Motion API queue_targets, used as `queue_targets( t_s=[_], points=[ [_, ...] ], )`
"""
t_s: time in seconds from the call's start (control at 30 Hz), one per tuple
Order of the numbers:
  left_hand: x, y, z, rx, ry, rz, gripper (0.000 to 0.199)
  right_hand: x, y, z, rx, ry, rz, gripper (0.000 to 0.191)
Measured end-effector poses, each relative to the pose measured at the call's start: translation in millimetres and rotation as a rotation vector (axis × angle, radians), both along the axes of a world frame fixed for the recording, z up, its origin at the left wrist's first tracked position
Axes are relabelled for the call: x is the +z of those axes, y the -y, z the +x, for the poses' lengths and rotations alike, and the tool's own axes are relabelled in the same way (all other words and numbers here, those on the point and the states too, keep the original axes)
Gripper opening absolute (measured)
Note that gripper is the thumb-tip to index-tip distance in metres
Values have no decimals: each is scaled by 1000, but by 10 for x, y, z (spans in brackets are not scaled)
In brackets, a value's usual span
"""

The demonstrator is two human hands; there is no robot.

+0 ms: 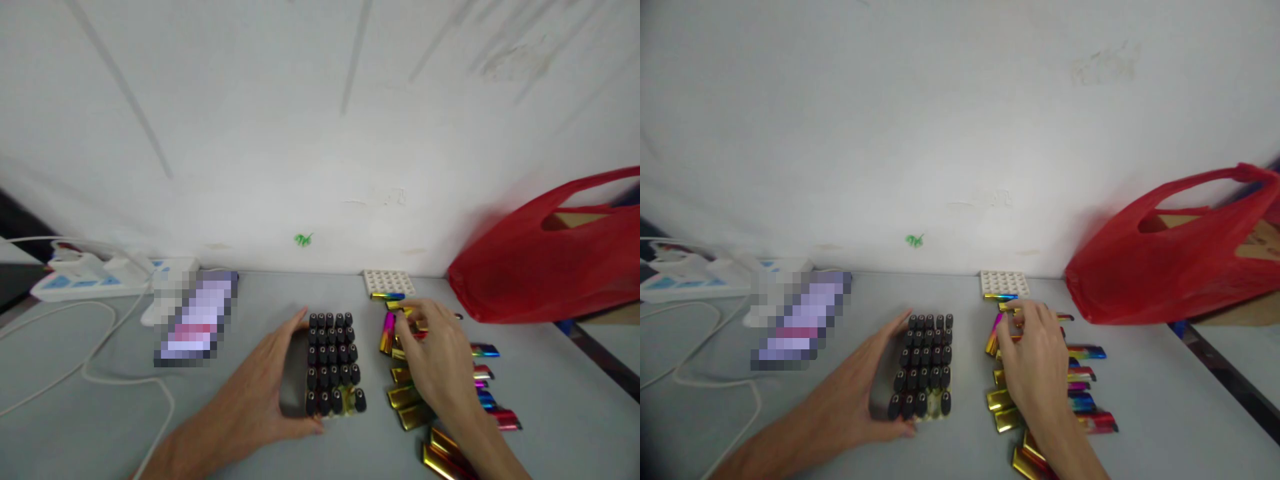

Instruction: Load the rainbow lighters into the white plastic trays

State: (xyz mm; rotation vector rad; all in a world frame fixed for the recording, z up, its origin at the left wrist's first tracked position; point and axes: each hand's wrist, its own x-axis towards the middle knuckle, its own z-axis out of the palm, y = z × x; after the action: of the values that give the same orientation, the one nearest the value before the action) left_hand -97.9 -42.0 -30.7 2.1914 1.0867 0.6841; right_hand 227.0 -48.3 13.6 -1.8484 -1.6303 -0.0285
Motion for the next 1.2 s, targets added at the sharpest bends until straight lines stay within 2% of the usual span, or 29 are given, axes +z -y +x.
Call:
queue_targets(
  t_s=[0.13, 0.3, 0.57, 1.03, 1.2],
  points=[
    [81, 14, -6, -26, -28, 3, 155, -39, -67, 158, -164, 315, -2, 39],
    [116, 5, -5, -39, -44, 0, 151, -55, -62, 182, -299, 445, -131, 50],
    [121, 27, -20, -49, -41, -8, 151, -145, -72, 166, -280, 469, -288, 58],
    [216, -4, 18, -30, 29, -123, 160, -249, -37, 216, -246, 512, -228, 66],
    [207, -8, 16, -33, 38, -117, 160, -246, -61, 264, -269, 513, -244, 60]
  ],
)
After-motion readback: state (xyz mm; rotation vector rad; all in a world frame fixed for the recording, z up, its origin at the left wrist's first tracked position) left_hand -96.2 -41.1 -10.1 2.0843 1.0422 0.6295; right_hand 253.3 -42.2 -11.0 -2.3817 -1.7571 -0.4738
